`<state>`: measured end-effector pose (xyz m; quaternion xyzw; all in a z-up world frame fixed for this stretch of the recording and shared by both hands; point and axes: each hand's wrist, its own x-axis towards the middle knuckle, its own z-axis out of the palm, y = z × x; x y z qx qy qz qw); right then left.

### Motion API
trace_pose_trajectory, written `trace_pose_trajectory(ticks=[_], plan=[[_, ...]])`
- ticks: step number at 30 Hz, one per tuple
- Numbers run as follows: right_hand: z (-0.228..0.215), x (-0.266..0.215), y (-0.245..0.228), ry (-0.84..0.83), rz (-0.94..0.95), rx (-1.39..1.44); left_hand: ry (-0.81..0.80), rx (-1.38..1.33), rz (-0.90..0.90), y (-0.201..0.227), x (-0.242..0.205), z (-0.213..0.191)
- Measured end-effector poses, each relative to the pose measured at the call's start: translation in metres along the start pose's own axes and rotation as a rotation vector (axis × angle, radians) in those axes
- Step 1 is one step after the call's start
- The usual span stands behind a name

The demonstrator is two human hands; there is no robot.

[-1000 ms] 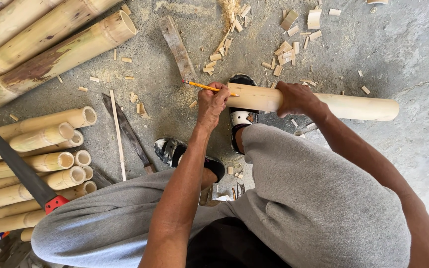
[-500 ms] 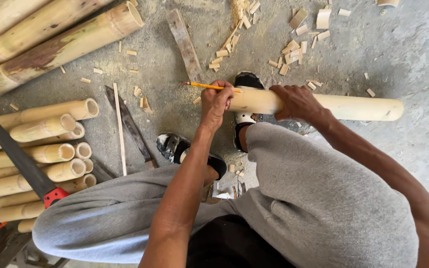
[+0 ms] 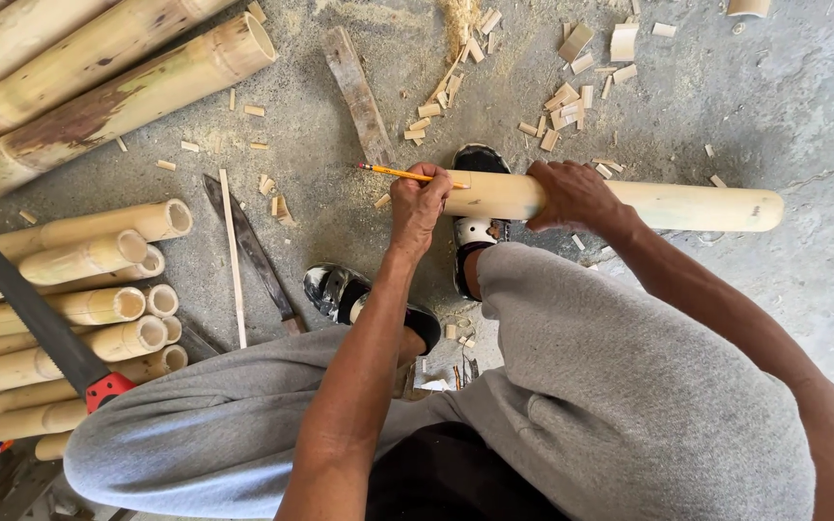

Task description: Measuring, marking, and preparing bamboo segments using a machete, saw, and pencil for furniture construction.

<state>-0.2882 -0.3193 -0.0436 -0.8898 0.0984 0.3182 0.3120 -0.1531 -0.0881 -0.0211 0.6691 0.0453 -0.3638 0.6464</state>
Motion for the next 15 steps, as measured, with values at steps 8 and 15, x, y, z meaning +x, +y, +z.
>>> trace_pose_trajectory(ticks=[8,15], plan=[[-0.012,0.015,0.012,-0.167,0.027,0.197,-0.003,-0.045,-0.018,-0.010,-0.009,-0.008],[-0.005,0.001,-0.005,0.313,-0.126,-0.228,0.013,-0.020,-0.046,-0.011,-0.016,-0.014]])
